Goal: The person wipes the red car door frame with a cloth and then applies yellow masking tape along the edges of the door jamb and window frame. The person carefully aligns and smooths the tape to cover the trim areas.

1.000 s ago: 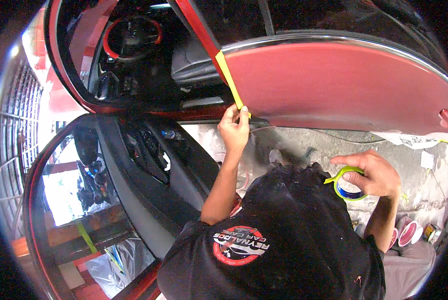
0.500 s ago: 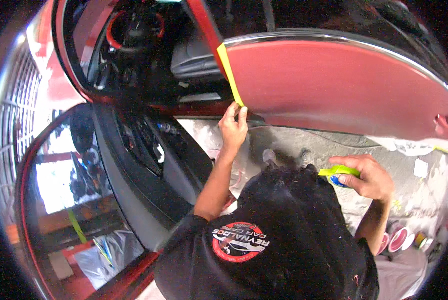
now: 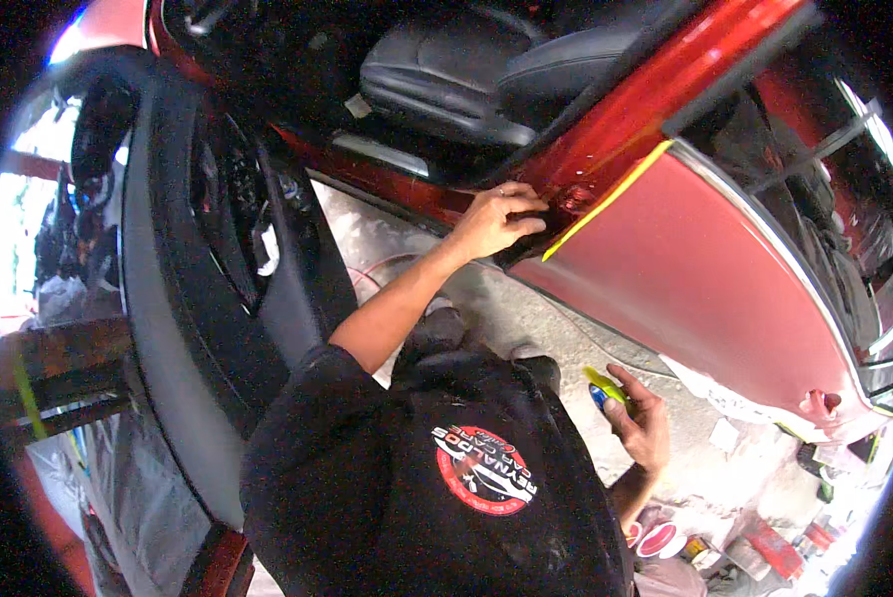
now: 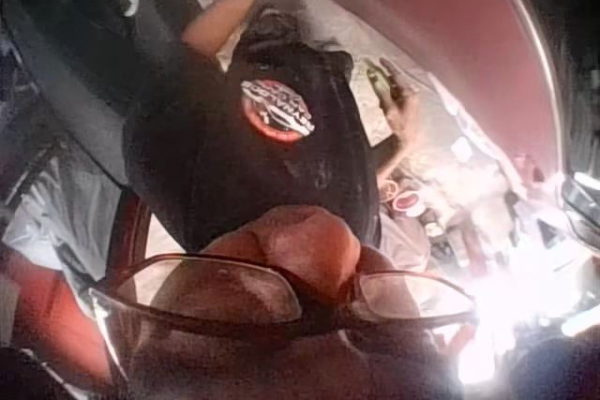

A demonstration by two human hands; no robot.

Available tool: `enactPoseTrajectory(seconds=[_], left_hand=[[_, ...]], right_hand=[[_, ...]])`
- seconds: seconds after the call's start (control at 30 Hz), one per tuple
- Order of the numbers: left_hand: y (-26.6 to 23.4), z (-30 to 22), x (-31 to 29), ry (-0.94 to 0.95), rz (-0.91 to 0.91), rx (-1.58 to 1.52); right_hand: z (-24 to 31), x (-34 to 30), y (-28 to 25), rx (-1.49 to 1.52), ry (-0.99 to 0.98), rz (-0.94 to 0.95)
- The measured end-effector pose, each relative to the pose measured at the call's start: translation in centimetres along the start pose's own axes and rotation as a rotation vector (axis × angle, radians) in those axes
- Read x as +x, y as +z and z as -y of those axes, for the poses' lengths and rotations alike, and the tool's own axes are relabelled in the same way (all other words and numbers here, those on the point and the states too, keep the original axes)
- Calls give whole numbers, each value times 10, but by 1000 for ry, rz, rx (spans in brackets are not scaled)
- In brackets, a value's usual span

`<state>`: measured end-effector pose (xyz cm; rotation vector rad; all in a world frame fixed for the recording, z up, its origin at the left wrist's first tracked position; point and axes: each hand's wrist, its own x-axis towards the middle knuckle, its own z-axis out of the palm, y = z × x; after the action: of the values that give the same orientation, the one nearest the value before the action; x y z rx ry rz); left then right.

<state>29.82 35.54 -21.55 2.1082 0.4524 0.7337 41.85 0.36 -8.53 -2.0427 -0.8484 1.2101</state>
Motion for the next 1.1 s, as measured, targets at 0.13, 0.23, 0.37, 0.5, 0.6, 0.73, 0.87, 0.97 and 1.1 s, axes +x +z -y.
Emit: enactPoseTrajectory(seconds=[0.13,0.23,0.37,0.5,0.6,0.73,0.87,0.97,1.1], left_hand=[[15,29,-1,85,8,64],[38,36,13,146,-111,22],[39,52,18,261,-172,10],[43,82,27,472,-169,-85],[41,94,31,623,-226,-6],[56,106,37,792,-324,-36],[69,113,45,900,-346,-79],[68,126,41,862,-305,-244],[64,169,-20,714,-281,-400]], right_hand=[[-17,24,46,222,25,-105],[-67,53,54,131,20,-53],[-122,102,85,312,-132,-256],[-173,153,128,647,-263,-324],[-220,204,175,806,-309,-244],[-259,260,205,663,-304,-69],[-266,260,185,301,-416,-23],[-231,236,162,57,-385,-96],[-196,185,151,-218,-643,-316]])
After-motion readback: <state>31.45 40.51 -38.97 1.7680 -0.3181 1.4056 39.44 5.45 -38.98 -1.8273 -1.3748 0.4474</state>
